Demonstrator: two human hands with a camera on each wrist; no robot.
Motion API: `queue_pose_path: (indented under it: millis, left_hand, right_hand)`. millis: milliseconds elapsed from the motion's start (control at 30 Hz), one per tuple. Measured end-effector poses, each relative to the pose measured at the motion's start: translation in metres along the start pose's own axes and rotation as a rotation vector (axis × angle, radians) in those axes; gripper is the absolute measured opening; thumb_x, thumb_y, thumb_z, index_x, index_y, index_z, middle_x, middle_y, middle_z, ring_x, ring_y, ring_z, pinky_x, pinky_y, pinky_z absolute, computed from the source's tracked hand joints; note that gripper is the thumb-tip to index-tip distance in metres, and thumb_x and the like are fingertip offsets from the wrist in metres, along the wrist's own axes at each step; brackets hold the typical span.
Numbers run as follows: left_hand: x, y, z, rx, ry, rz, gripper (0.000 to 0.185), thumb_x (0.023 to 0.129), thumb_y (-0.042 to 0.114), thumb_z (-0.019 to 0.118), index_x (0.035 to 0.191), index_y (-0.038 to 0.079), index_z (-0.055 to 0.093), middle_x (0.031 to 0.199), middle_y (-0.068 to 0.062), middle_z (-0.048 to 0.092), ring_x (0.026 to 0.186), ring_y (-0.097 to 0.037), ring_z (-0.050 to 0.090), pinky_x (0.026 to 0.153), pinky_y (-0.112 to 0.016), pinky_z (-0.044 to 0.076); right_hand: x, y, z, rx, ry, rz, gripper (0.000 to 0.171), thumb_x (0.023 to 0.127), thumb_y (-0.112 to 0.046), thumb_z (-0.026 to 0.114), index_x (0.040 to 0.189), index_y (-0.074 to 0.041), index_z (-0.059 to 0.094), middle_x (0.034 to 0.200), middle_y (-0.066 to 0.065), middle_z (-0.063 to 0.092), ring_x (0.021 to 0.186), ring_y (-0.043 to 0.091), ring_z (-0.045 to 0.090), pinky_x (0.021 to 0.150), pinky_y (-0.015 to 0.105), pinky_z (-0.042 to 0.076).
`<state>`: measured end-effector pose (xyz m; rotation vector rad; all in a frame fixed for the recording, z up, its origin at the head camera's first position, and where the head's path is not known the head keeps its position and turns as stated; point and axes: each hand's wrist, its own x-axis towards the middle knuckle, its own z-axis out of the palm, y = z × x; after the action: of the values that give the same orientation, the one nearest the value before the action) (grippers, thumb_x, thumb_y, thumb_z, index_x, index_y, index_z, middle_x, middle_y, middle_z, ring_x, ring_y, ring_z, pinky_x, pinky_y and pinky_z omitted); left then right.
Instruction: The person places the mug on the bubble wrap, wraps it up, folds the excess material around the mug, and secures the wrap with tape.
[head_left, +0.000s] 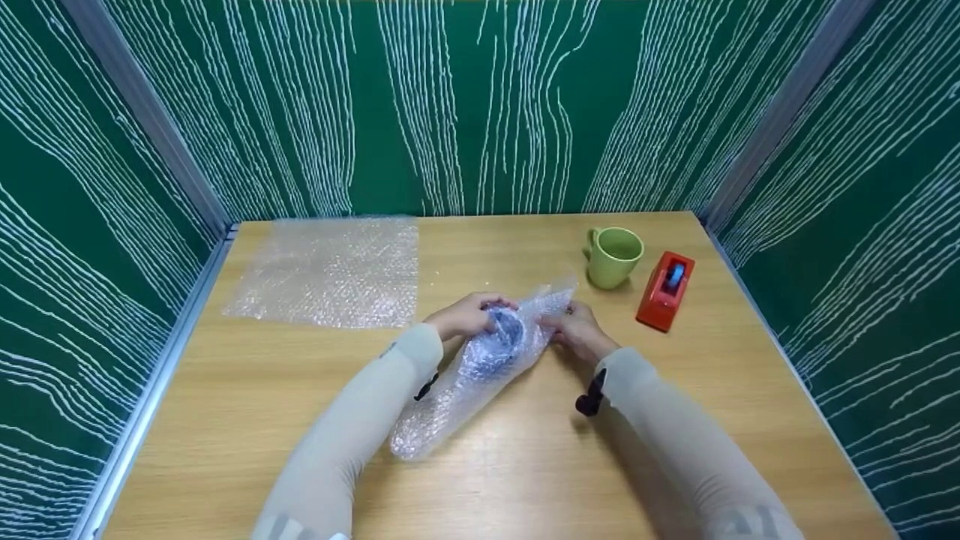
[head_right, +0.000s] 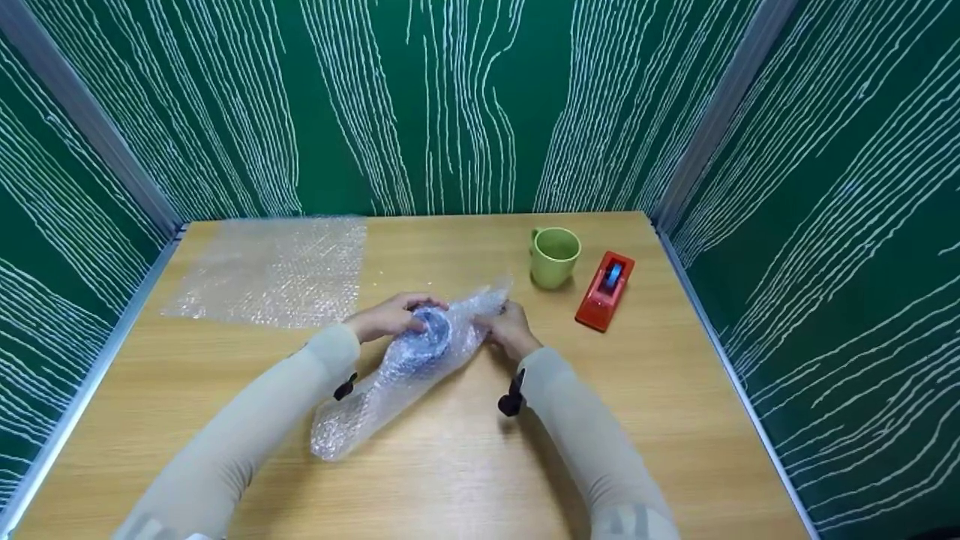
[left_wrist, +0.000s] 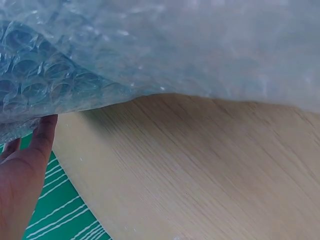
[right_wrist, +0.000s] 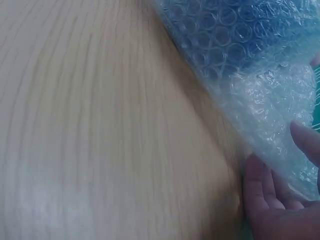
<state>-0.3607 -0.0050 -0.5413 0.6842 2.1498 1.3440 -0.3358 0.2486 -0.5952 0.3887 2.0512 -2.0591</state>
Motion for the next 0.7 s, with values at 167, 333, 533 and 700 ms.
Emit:
queue_pose_path:
  millis: [167, 333, 533, 700]
  left_hand:
    - [0.001, -0.001, 0.002, -0.021, -0.002, 0.005, 0.062, 0.083, -0.013, 0.057, 0.142, 0.002, 0.068, 0.15, -0.017, 0.066, 0.136, -0.031, 0.062, 0.106, -0.031, 0.054]
    - [0.001, -0.001, 0.002, -0.004, 0.0, 0.009, 0.062, 0.083, -0.011, 0.059, 0.143, 0.003, 0.068, 0.15, -0.017, 0.066, 0.139, -0.033, 0.061, 0.113, -0.037, 0.054]
    - [0.0, 0.001, 0.001, 0.018, -0.002, 0.004, 0.061, 0.084, -0.009, 0.059, 0.143, 0.004, 0.068, 0.15, -0.016, 0.066, 0.138, -0.033, 0.06, 0.115, -0.04, 0.053]
    - [0.0, -0.001, 0.0, 0.033, 0.002, 0.0, 0.062, 0.084, -0.008, 0.06, 0.144, 0.006, 0.068, 0.149, -0.017, 0.065, 0.133, -0.031, 0.061, 0.112, -0.039, 0.054]
  right_hand:
    - [0.001, 0.0, 0.005, -0.045, 0.059, -0.007, 0.029, 0.094, 0.0, 0.077, 0.12, 0.005, 0.065, 0.082, -0.004, 0.068, 0.069, 0.006, 0.061, 0.06, 0.019, 0.052]
    - [0.002, 0.001, 0.007, -0.062, 0.096, -0.022, 0.016, 0.092, 0.001, 0.077, 0.106, 0.0, 0.068, 0.076, -0.005, 0.066, 0.066, 0.007, 0.059, 0.057, 0.02, 0.05]
    - [0.0, 0.003, 0.011, 0.014, 0.107, -0.031, 0.021, 0.093, 0.005, 0.076, 0.109, 0.0, 0.064, 0.082, -0.003, 0.067, 0.072, 0.008, 0.066, 0.065, 0.021, 0.059]
    - [-0.003, 0.003, 0.015, 0.036, 0.127, -0.065, 0.028, 0.094, 0.006, 0.075, 0.12, 0.004, 0.063, 0.097, 0.002, 0.069, 0.084, 0.011, 0.069, 0.075, 0.022, 0.063]
